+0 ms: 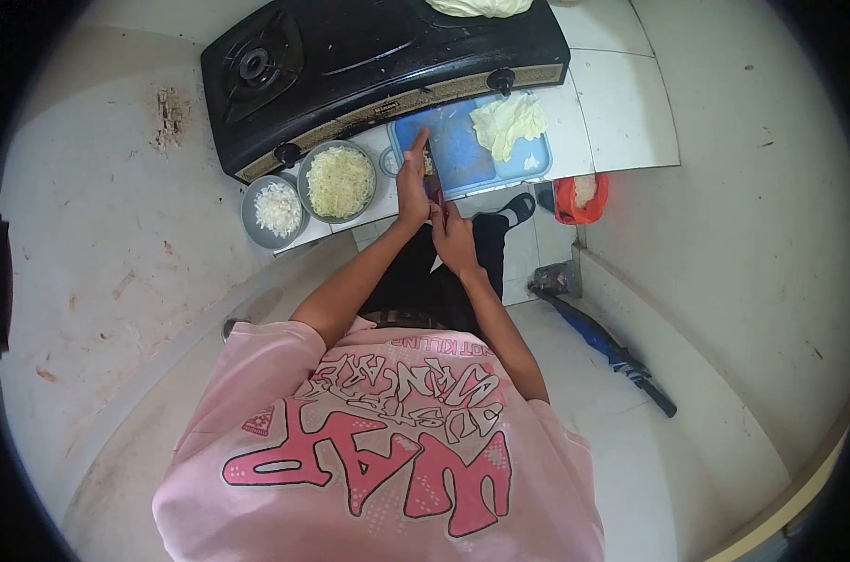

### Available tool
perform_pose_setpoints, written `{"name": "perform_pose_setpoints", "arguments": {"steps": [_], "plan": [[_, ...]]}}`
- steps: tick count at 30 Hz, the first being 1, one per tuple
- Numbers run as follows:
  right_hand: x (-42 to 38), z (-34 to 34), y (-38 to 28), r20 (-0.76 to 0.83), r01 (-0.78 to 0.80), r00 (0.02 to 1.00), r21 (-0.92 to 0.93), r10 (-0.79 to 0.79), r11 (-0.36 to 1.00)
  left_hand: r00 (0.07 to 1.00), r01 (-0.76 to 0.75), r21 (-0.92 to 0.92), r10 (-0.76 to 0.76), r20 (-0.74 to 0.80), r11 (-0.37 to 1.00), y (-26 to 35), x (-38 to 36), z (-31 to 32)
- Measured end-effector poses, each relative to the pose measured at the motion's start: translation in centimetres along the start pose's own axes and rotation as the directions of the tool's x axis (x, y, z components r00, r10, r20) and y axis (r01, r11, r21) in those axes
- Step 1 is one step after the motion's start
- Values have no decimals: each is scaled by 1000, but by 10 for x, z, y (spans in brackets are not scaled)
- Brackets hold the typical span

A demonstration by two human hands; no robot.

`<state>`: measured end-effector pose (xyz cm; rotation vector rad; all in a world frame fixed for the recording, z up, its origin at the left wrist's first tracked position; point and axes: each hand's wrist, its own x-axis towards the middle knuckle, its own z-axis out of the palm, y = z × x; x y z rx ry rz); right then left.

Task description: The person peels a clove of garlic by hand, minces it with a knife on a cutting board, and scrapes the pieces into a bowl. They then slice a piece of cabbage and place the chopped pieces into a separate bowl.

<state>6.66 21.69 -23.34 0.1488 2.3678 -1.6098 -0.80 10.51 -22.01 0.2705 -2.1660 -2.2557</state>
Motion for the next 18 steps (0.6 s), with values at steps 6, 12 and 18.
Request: {"name": "perform_pose_setpoints", "arguments": {"steps": [6,12,18], "plan": [[11,4,-51,106,92,991,-64,-85,994,990,-65,-252,30,-139,965,51,0,-29],[18,31,-102,243,231,947,-47,-213,972,940,-185,-235,102,-324,954,68,-11,-89],[25,48,-110,321,382,907,-358,-272,852,915,-49,-282,-71,-398,958,59,-34,-129]]}}
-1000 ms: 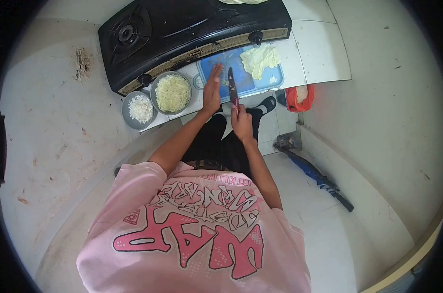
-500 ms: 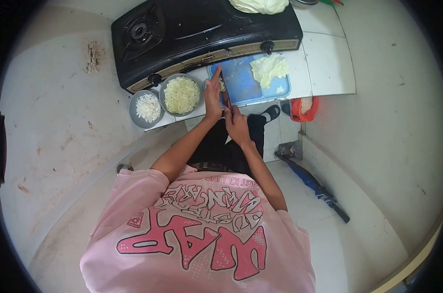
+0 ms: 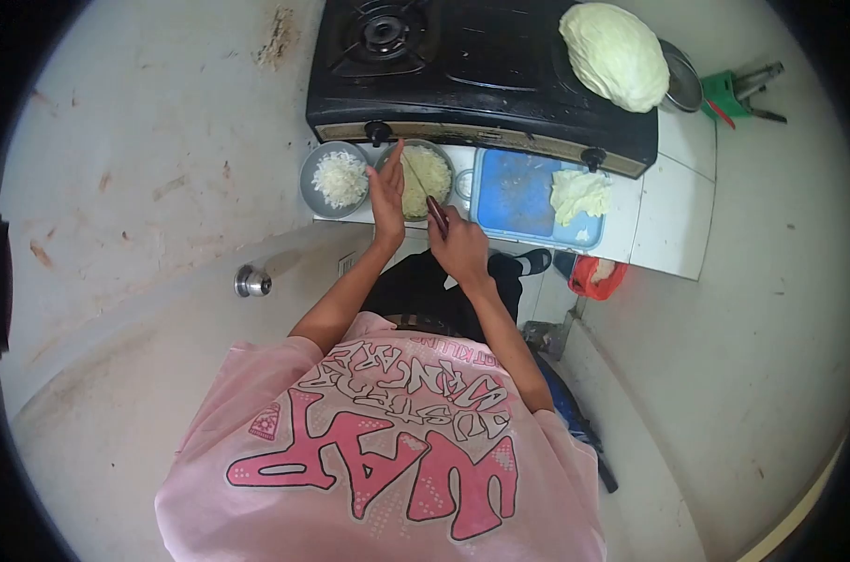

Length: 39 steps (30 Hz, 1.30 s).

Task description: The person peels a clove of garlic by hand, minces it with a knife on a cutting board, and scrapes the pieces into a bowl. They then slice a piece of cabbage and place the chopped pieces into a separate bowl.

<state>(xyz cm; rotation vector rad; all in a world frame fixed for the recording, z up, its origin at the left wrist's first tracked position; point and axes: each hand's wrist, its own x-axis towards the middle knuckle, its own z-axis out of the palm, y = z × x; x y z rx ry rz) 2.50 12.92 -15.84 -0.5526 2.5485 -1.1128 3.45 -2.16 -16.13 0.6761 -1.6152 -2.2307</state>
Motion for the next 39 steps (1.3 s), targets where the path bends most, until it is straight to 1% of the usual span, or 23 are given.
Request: {"name": "perform_pose_setpoints", "arguments": {"steps": [1,3,4,6,7,8,9,11,12,14,18,21,24,27,30,31,33,34,38,39], "plan": [[2,1,-1,-12,-18,1000,12,18,1000,997,73,14,-72,-36,997,-3,0,-6],[1,2,-3,-36,-64,997,34,65,997,998,-4,200,-9,63,980,-6,-4,-14],[1,1,-3,-8,-89,996,62,89,994,993,-43,288,9,117,957,-7,-8,-17],[4,-1,-4,47,-141,990,119,137,983,965,-208,474,100,242,856,-12,-12,-20],[4,3,1,93,-185,982,278,165,943,940,-294,551,134,312,781,-14,-12,-19],[3,11,9,143,-230,972,426,186,875,904,-384,572,170,391,725,-15,-12,-19],[5,9,3,195,-277,960,559,200,782,882,-434,632,160,443,643,-15,-11,-20],[4,-5,-4,349,-456,889,625,296,634,834,-528,716,120,538,457,-14,-11,-23],[2,-12,-10,425,-539,842,641,332,546,844,-517,731,122,522,446,-14,-10,-26],[-2,-15,-7,440,-550,835,634,330,544,862,-495,760,124,492,421,-16,-5,-32],[-11,-25,-1,463,-551,833,643,303,532,915,-401,840,118,386,366,-19,6,-49],[-15,-28,6,434,-522,850,625,298,580,941,-333,829,103,322,450,-17,7,-53],[-16,-40,-2,419,-556,830,587,368,588,947,-306,692,136,290,654,-7,3,-45],[-18,-35,13,271,-508,859,550,434,663,978,-180,579,84,189,795,4,0,-27],[-25,-35,32,-3,-354,920,422,392,834,978,-139,399,62,200,906,-8,3,-13],[-29,-33,43,-60,-337,913,445,404,830,978,-68,326,-2,210,943,-9,3,-6],[-39,-33,63,-175,-299,887,486,427,821,961,87,181,-131,243,980,-13,3,11],[-43,-37,72,-197,-319,872,465,448,826,961,84,170,-125,249,982,-21,4,18],[-58,-53,101,-381,-389,785,309,488,868,928,191,148,-228,296,970,-36,10,44],[-58,-59,103,-390,-404,788,257,477,878,915,202,161,-245,320,966,-37,11,50]]}}
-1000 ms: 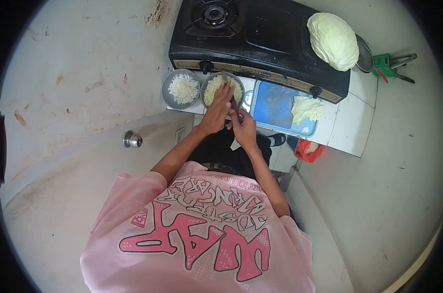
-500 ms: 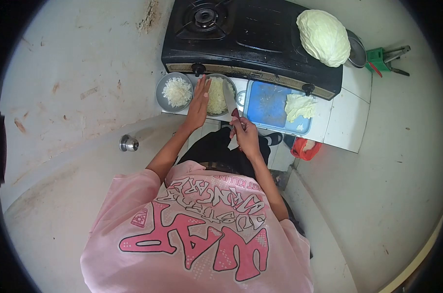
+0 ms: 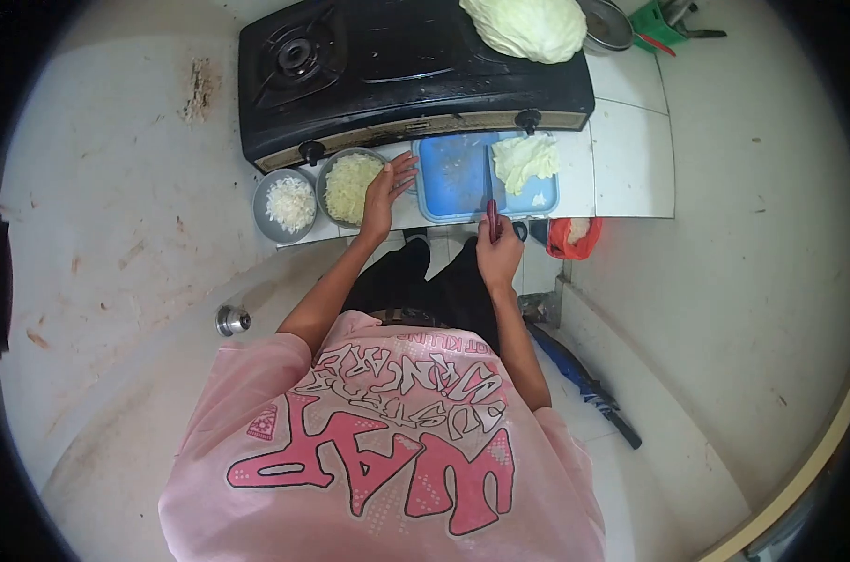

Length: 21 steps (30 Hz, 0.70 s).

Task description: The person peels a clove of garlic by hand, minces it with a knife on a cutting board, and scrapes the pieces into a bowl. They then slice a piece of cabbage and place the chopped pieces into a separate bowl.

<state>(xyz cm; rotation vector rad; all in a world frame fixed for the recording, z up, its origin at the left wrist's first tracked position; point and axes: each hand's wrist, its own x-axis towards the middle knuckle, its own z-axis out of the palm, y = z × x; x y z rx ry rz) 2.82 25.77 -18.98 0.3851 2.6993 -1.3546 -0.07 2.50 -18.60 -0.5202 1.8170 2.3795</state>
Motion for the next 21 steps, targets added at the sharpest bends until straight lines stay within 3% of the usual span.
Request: {"name": "perform_pose_setpoints", "arguments": {"steps": [4,6,12,15,21], "plan": [[13,-16,-4,33,16,999,-214,-9,977,997,45,6,-45,62,999,-16,14,19],[20,-16,-2,41,54,998,-282,-44,958,1000,6,53,-7,18,999,-25,20,28],[36,-16,-2,71,243,970,-334,-232,911,990,-95,262,120,-78,960,-32,27,45],[36,-32,-2,240,362,925,-310,-296,879,982,-121,312,161,-104,942,-32,25,47],[46,-49,-1,204,286,952,-331,-228,899,976,-135,223,169,-139,965,-41,21,42]]}}
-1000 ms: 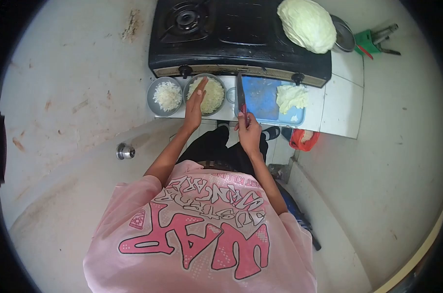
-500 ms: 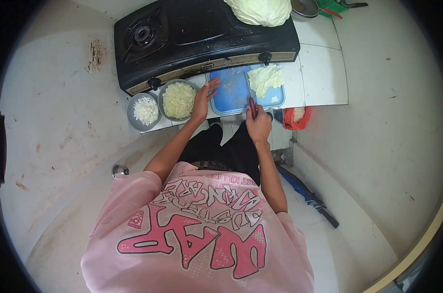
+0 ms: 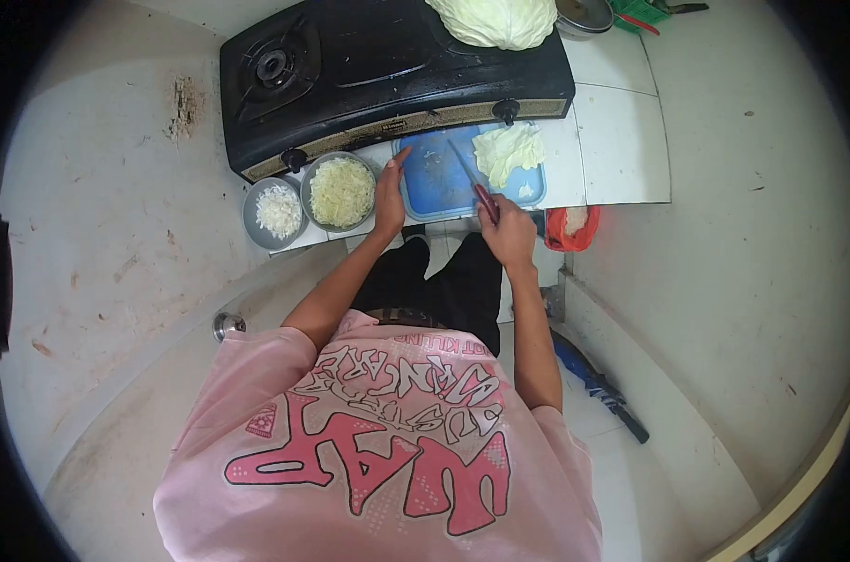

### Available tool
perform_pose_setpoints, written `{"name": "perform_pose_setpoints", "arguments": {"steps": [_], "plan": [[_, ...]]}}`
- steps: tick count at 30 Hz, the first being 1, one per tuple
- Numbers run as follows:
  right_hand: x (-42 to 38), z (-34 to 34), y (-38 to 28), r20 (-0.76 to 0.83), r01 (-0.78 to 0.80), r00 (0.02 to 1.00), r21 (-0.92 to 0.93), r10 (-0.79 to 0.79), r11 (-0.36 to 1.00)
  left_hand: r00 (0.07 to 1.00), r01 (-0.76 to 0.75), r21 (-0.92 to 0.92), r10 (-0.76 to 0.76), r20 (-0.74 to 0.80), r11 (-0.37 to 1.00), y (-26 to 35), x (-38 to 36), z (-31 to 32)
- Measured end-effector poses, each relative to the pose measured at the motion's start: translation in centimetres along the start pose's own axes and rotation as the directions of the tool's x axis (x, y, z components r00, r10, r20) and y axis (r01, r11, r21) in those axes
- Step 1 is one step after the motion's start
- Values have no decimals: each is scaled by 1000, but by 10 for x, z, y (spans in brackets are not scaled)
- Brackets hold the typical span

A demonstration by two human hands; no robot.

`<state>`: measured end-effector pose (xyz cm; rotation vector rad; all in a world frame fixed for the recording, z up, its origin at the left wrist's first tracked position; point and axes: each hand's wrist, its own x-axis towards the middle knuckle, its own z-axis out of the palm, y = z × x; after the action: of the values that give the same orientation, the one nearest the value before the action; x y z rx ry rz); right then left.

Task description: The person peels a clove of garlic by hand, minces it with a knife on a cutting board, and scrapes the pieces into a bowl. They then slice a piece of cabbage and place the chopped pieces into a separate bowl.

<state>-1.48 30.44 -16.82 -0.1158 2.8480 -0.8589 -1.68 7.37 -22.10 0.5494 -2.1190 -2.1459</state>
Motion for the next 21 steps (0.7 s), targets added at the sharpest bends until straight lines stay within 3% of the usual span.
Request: {"name": "perform_pose_setpoints", "arguments": {"steps": [4,12,19,21], "plan": [[19,0,-2,30,37,999,-17,-36,999,998,49,-77,-46,45,996,-6,0,-4],[11,-1,16,83,271,957,69,-277,960,998,37,-173,-46,-52,984,-8,-2,8],[15,12,27,100,103,988,121,-116,987,988,-54,-181,26,-154,982,-8,-1,15],[19,22,22,83,104,990,128,-115,986,985,-85,-51,76,-152,995,-14,9,18]]}}
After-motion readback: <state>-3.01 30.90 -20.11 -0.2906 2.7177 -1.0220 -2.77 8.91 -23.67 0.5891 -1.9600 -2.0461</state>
